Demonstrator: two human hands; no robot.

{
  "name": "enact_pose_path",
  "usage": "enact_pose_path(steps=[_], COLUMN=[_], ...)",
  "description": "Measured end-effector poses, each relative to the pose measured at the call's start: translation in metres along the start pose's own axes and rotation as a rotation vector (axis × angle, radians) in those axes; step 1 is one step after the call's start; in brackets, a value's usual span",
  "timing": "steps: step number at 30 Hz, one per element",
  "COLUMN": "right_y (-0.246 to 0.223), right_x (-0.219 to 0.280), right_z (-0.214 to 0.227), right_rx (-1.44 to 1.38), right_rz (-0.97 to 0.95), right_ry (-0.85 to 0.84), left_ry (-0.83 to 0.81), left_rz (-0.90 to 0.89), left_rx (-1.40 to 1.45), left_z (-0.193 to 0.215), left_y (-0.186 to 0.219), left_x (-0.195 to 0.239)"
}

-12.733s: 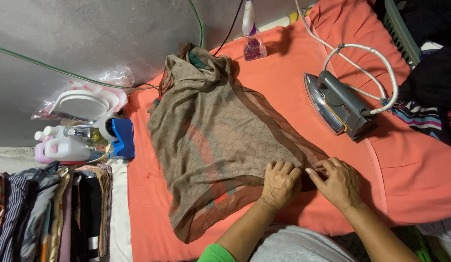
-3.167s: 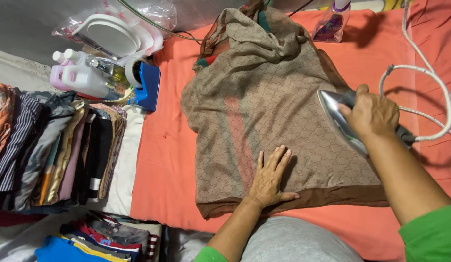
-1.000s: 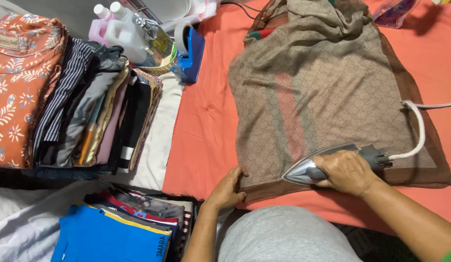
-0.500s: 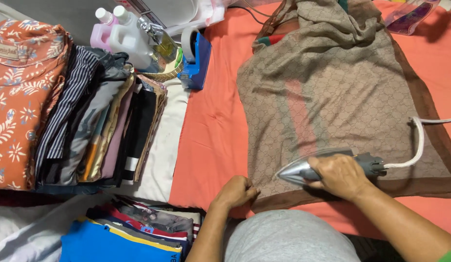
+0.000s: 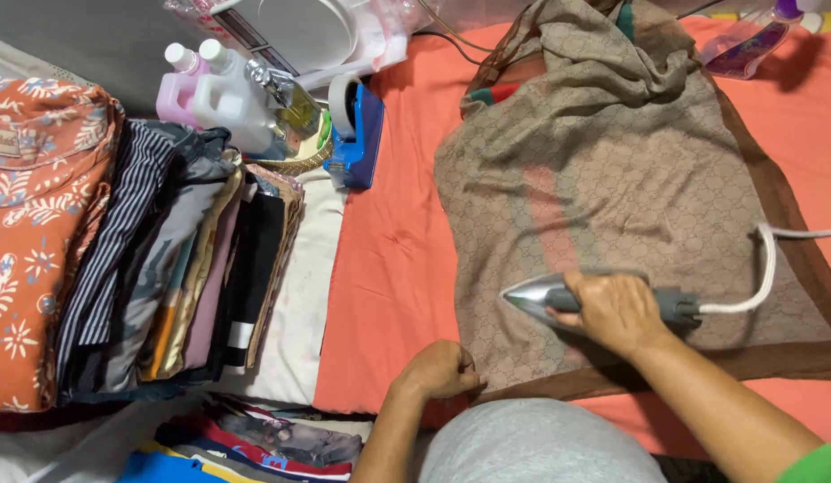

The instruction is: Iron a patterned brown scarf on a workspace.

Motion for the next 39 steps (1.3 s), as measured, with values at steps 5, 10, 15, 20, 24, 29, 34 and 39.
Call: enact_pose_path(steps=[5,10,15,20,24,29,34,39], right_y=[0.013,0.045,0.047,0.032,0.071,0.081,0.067,0.066], right_x=[-0.022,-0.078,-0.073,-0.060,-0.090,-0.090,-0.092,-0.110], right_z=[0.000,0.025,0.000,0.018,0.028,0.019,0.015,0.035], right_rx=[0.022,0.078,0.007,-0.012,0.069,0.076,0.029,0.033], right_rz=[0.011,-0.294,-0.111,-0.046,-0.241,-0.273,0.039,-0.164], right_ry=[0.072,-0.085,-0.020,-0.063,-0.087,-0.037,-0.002,0.001], left_ry=[0.091,0.414,1.144,1.312,1.158,0.909,0.432,0.912], left_rz=[0.007,0.080,-0.161,-0.238,-0.038,0.249,0.242,0.084], left_rx=[-0.036,0.137,0.241,0.036,0.098,0.211,0.372,0.230], left_z=[0.031,0.071,0.128,0.180,0.200,0.221,0.207,0.249], left_y=[0.000,0.001,-0.005,0.020,0.039,0.044,-0.009,0.038], left_x=[-0.011,-0.058,-0.133,-0.198,-0.237,-0.267,-0.340,-0.292])
Point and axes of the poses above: each hand's wrist, its own x-axis away from the middle knuckle, its own z-axis out of the back of the hand, y = z × x, the point moved 2 cm from there along -x, towards the middle knuckle, and after that the axes turned 3 degrees about z, right-handed, at the moved point
